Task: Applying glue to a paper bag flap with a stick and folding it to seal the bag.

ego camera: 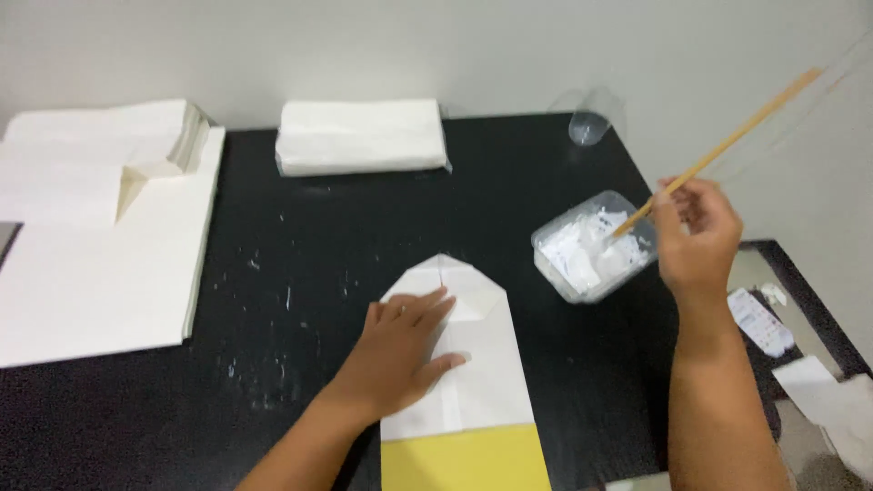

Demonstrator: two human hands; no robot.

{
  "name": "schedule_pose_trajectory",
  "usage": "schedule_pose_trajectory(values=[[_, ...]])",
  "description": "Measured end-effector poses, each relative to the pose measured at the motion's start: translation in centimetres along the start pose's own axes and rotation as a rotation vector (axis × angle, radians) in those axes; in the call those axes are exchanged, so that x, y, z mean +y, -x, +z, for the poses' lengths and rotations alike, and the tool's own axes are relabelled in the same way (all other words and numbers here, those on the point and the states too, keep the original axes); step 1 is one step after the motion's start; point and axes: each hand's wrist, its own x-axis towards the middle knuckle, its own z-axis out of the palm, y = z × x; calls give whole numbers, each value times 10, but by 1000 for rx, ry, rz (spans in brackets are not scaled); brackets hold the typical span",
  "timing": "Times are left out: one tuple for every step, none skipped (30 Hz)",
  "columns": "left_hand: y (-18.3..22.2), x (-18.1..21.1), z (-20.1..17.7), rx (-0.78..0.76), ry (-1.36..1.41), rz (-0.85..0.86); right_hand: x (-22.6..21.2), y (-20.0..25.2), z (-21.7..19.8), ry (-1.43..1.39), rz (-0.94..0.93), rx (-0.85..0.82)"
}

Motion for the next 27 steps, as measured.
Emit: schedule_pose_trajectory(values=[[-1, 0, -3, 11, -11, 5, -3, -2, 1, -6, -12, 9], [2, 1, -4, 12, 6, 16, -6, 1, 0, 14, -14, -6], [4, 2, -4, 13, 23, 27, -9, 4, 0, 34, -16, -22], [3, 5, -4, 2, 33, 22, -10, 5, -2, 39, -4, -31], [3, 8, -5, -33, 31, -29, -12, 6, -3, -16, 12, 14], [0, 10, -8, -55, 24, -82, -14, 2, -1, -78, 16, 60], [3, 9, -3, -53, 28, -89, -6, 4, -3, -80, 17, 51], [2, 5, -1, -30, 6, -40, 1, 3, -2, -87, -3, 39], [1, 2, 0, -8, -18, 9, 9, 2, -2, -94, -23, 26], [0, 2, -4, -2, -26, 11, 4, 0, 0, -100, -29, 32], [-2, 2, -6, -9, -17, 1, -1, -1, 1, -53, -25, 5], [2, 5, -4, -31, 7, -16, -5, 6, -1, 2, -5, -36], [3, 5, -1, -41, 13, -22, 1, 6, -4, 3, 5, -44], [3, 4, -2, -9, 14, 5, 6, 4, -4, -41, -18, -20], [4, 2, -3, 23, 15, 31, 11, 3, -4, -85, -40, 3], [5, 2, -3, 34, 11, 16, 13, 2, -3, -101, -47, -7], [6, 1, -4, 41, 36, 45, 14, 2, -3, -79, -40, -6], [8, 1, -3, 42, 64, 79, 16, 4, -5, -50, -27, -6], [8, 2, -5, 47, 64, 66, 15, 4, -3, -59, -28, -15], [8, 4, -6, 27, 80, 44, 14, 4, -3, -47, -32, -12], [7, 6, -8, 7, 96, 21, 14, 5, -4, -35, -36, -9], [8, 5, -7, 8, 97, 17, 17, 6, -4, -38, -37, -13], [9, 6, -5, 7, 98, 19, 19, 8, -5, -44, -20, -15], [7, 5, -6, 13, 93, 26, 22, 6, -5, -52, -10, -13], [6, 4, -8, 22, 88, 25, 20, 2, -2, -58, -19, -11], [6, 4, -7, 45, 96, 39, 17, 3, -3, -27, -14, -20], [6, 3, -6, 68, 103, 53, 14, 5, -4, 3, -9, -28]])
